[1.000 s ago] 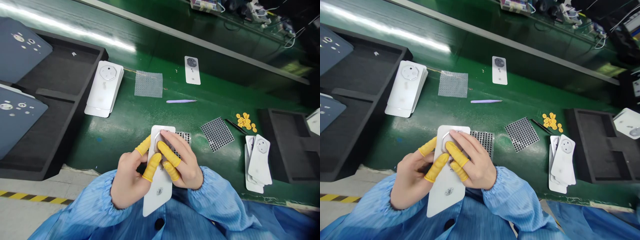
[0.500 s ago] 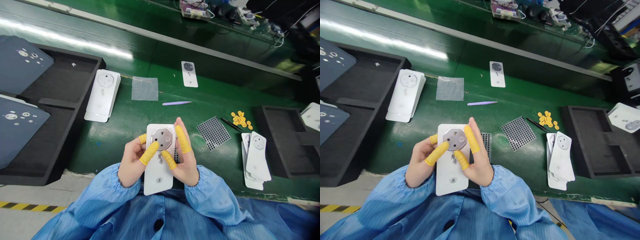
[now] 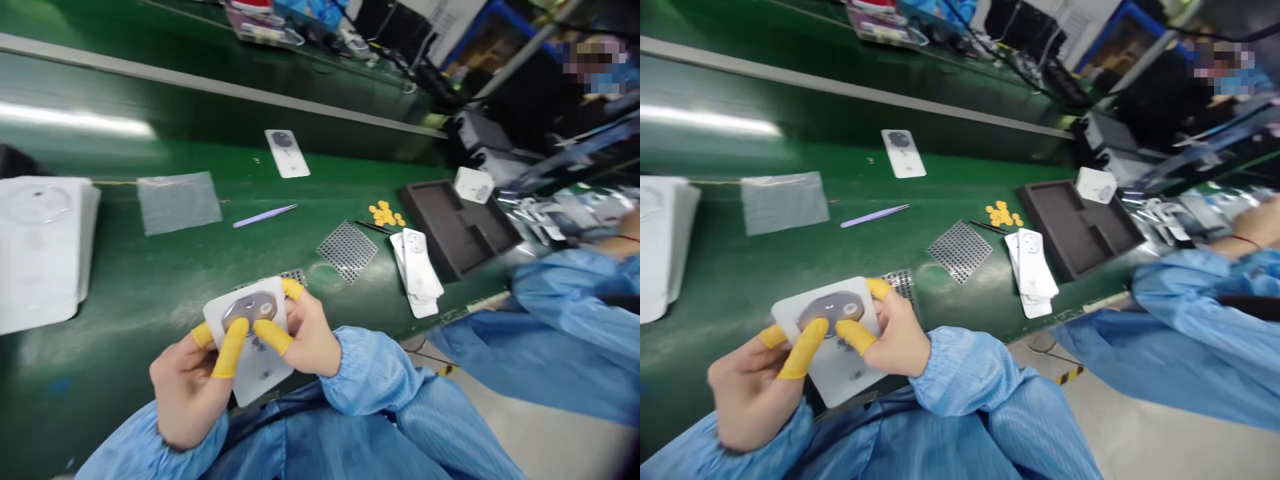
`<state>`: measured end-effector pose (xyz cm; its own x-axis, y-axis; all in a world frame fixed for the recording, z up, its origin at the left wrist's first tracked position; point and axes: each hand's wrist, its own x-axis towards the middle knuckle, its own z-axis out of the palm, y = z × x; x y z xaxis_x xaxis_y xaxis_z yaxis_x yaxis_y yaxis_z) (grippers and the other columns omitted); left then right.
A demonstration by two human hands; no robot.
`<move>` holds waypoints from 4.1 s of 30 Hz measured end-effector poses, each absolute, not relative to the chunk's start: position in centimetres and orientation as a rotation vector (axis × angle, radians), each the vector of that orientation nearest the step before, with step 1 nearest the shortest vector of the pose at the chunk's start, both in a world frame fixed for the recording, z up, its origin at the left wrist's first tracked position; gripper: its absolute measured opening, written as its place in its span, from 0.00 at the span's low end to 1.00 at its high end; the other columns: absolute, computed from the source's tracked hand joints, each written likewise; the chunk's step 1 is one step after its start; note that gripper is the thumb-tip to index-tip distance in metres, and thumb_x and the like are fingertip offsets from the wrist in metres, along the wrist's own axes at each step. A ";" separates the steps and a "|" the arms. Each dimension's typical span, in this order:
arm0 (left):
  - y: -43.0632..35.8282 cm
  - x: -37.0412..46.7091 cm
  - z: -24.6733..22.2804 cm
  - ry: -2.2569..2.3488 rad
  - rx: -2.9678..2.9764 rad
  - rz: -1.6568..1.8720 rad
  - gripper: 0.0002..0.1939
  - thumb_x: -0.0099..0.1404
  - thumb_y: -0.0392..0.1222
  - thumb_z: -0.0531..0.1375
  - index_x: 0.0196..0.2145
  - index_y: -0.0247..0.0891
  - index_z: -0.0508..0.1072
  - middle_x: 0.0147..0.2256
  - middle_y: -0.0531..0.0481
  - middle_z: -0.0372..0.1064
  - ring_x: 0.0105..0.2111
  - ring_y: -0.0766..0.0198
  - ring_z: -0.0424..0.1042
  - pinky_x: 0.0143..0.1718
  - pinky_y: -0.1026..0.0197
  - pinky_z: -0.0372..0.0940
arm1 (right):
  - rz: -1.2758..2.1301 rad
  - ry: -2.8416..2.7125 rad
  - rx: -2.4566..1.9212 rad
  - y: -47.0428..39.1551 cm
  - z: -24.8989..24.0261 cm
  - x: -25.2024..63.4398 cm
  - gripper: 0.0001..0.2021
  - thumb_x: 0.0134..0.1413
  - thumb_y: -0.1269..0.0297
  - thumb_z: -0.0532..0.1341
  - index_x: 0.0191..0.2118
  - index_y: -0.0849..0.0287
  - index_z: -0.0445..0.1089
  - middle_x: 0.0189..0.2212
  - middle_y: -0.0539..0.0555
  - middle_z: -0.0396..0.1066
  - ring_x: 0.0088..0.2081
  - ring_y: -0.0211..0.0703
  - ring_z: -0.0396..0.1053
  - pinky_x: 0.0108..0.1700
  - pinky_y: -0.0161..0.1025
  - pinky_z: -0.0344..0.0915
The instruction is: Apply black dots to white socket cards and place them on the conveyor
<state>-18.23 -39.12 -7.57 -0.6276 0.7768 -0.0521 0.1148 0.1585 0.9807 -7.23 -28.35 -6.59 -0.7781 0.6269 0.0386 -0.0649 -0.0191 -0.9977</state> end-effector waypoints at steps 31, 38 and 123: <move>-5.4 -29.4 -4.0 2.312 0.760 0.865 0.26 0.58 0.32 0.65 0.53 0.31 0.67 0.54 0.38 0.65 0.54 0.48 0.65 0.54 0.44 0.62 | 0.423 -2.237 -0.915 -14.8 -4.8 9.9 0.24 0.58 0.66 0.59 0.60 0.55 0.60 0.60 0.60 0.60 0.60 0.53 0.61 0.62 0.54 0.60; -17.8 -29.2 -1.5 1.771 0.683 1.217 0.24 0.50 0.28 0.64 0.47 0.30 0.71 0.43 0.40 0.75 0.40 0.53 0.76 0.39 0.56 0.73 | 0.731 -2.481 -0.396 -21.4 -7.4 0.9 0.22 0.59 0.64 0.60 0.58 0.60 0.62 0.57 0.64 0.64 0.60 0.50 0.62 0.58 0.50 0.66; -38.9 -14.4 -3.9 1.598 0.535 1.589 0.49 0.55 0.31 0.65 0.67 0.47 0.43 0.61 0.43 0.59 0.57 0.47 0.65 0.49 0.60 0.70 | 0.571 -2.521 0.008 -24.9 -4.2 -5.7 0.19 0.58 0.70 0.56 0.55 0.69 0.62 0.59 0.72 0.59 0.63 0.59 0.56 0.55 0.59 0.68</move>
<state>-14.43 -38.88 -3.93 -0.5891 0.7713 -0.2409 -0.2367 0.1203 0.9641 -5.66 -24.94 -4.20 -0.8490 0.1113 0.5165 -0.1220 0.9099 -0.3965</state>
